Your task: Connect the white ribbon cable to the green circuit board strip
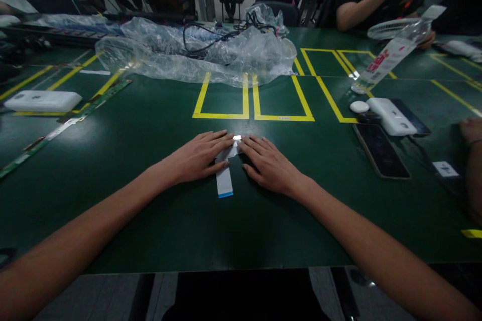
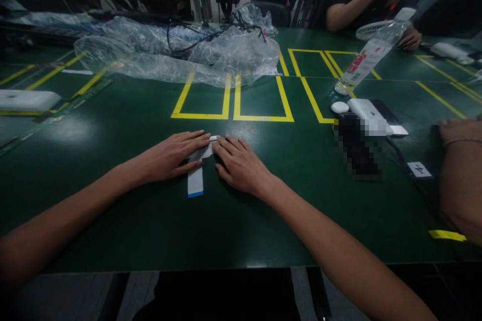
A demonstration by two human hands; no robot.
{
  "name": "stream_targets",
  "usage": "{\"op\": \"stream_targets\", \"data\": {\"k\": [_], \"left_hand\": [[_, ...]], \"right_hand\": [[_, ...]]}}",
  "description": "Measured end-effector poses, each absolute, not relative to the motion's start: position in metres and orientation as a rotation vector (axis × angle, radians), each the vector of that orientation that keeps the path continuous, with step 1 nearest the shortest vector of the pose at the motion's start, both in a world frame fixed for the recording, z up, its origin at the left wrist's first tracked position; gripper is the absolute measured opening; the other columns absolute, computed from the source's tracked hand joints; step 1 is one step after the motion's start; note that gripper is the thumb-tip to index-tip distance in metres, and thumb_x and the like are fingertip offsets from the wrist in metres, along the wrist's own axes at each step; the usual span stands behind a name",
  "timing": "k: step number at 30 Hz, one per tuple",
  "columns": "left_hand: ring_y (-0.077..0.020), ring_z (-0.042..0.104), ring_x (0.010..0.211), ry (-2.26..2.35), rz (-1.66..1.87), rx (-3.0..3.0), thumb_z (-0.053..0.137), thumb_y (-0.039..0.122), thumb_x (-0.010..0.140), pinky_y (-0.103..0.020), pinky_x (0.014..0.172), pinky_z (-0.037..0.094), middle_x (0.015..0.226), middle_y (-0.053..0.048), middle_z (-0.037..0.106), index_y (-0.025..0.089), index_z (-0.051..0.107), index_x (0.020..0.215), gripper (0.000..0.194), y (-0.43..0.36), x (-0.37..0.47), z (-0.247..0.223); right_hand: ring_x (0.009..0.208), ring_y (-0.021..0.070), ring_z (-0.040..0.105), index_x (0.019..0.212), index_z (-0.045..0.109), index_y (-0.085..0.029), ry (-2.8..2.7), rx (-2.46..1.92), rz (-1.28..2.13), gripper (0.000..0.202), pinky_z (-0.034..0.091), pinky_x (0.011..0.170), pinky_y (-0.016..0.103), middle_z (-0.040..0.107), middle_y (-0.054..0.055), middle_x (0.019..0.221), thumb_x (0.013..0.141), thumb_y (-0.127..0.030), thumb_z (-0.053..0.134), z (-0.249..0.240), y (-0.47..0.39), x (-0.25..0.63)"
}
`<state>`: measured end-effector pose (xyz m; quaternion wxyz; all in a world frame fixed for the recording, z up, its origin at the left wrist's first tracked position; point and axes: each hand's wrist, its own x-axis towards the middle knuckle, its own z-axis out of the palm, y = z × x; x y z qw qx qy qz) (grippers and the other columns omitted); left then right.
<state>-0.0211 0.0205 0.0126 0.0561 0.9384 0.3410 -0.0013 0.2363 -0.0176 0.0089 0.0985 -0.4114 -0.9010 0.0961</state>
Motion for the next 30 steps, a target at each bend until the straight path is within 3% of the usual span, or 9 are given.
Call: {"op": "stream_targets", "data": {"k": [5, 8, 12, 14, 17, 21, 26, 30], "left_hand": [[-0.0249, 0.026, 0.156, 1.132, 0.04, 2.83, 0.029, 0.051, 0.11, -0.045, 0.127, 0.023, 0.167, -0.01, 0.031, 0.016, 0.038, 0.161, 0.062, 0.04, -0.038, 0.011], [-0.0315, 0.026, 0.155, 1.583, 0.093, 2.712, 0.028, 0.05, 0.11, -0.049, 0.127, 0.022, 0.167, -0.019, 0.029, 0.006, 0.039, 0.158, 0.067, 0.07, -0.089, 0.008], [-0.0433, 0.014, 0.156, 2.301, -0.073, 2.217, 0.026, 0.055, 0.109, -0.064, 0.121, 0.023, 0.168, -0.028, 0.012, -0.003, 0.025, 0.161, 0.077, 0.102, -0.184, 0.009], [-0.0473, 0.028, 0.15, 2.439, -0.146, 2.018, 0.024, 0.056, 0.108, -0.064, 0.113, 0.034, 0.161, -0.036, 0.024, -0.013, 0.032, 0.152, 0.082, 0.107, -0.219, 0.013], [-0.0449, 0.051, 0.132, 2.477, -0.224, 1.915, 0.023, 0.056, 0.106, -0.057, 0.102, 0.047, 0.144, -0.039, 0.046, -0.018, 0.05, 0.133, 0.082, 0.108, -0.243, 0.018], [-0.0433, 0.055, 0.129, 2.468, -0.288, 1.933, 0.026, 0.053, 0.105, -0.053, 0.1, 0.05, 0.141, -0.037, 0.051, -0.014, 0.054, 0.131, 0.078, 0.11, -0.239, 0.018], [-0.0445, 0.05, 0.136, 2.291, -0.295, 2.106, 0.025, 0.044, 0.107, -0.053, 0.11, 0.043, 0.145, -0.039, 0.046, -0.017, 0.05, 0.133, 0.072, 0.113, -0.215, 0.018], [-0.0365, 0.03, 0.153, 1.974, -0.237, 2.384, 0.023, 0.044, 0.11, -0.049, 0.125, 0.025, 0.161, -0.032, 0.03, -0.014, 0.037, 0.15, 0.072, 0.106, -0.167, 0.011]], "right_hand": [[0.155, 0.033, 0.031, 0.157, 0.043, -0.011, -2.709, -1.199, 0.289, 0.057, 0.026, 0.127, 0.057, 0.039, 0.016, 0.166, 0.105, -0.036, 0.045, 0.01, -0.017, 0.236], [0.155, 0.0341, 0.029, 0.158, 0.041, -0.01, -2.747, -1.202, 0.292, 0.058, 0.026, 0.127, 0.058, 0.035, 0.016, 0.167, 0.106, -0.036, 0.044, 0.012, -0.017, 0.237], [0.155, 0.0348, 0.03, 0.158, 0.04, -0.009, -2.755, -1.212, 0.308, 0.059, 0.025, 0.127, 0.058, 0.035, 0.016, 0.167, 0.106, -0.036, 0.045, 0.013, -0.018, 0.238], [0.155, 0.034, 0.03, 0.158, 0.041, -0.01, -2.745, -1.212, 0.311, 0.058, 0.025, 0.127, 0.057, 0.036, 0.016, 0.167, 0.106, -0.036, 0.046, 0.013, -0.018, 0.238], [0.156, 0.0323, 0.029, 0.158, 0.041, -0.012, -2.73, -1.2, 0.309, 0.057, 0.025, 0.127, 0.056, 0.037, 0.015, 0.167, 0.106, -0.037, 0.046, 0.013, -0.019, 0.239], [0.156, 0.0322, 0.03, 0.157, 0.041, -0.011, -2.728, -1.202, 0.307, 0.057, 0.025, 0.127, 0.055, 0.037, 0.015, 0.167, 0.106, -0.036, 0.045, 0.012, -0.019, 0.239], [0.155, 0.0329, 0.031, 0.157, 0.041, -0.011, -2.726, -1.199, 0.312, 0.058, 0.025, 0.127, 0.057, 0.037, 0.016, 0.167, 0.106, -0.037, 0.045, 0.011, -0.018, 0.24], [0.155, 0.0323, 0.031, 0.157, 0.042, -0.012, -2.716, -1.197, 0.309, 0.058, 0.025, 0.127, 0.056, 0.038, 0.015, 0.167, 0.105, -0.038, 0.046, 0.01, -0.018, 0.241]]}}
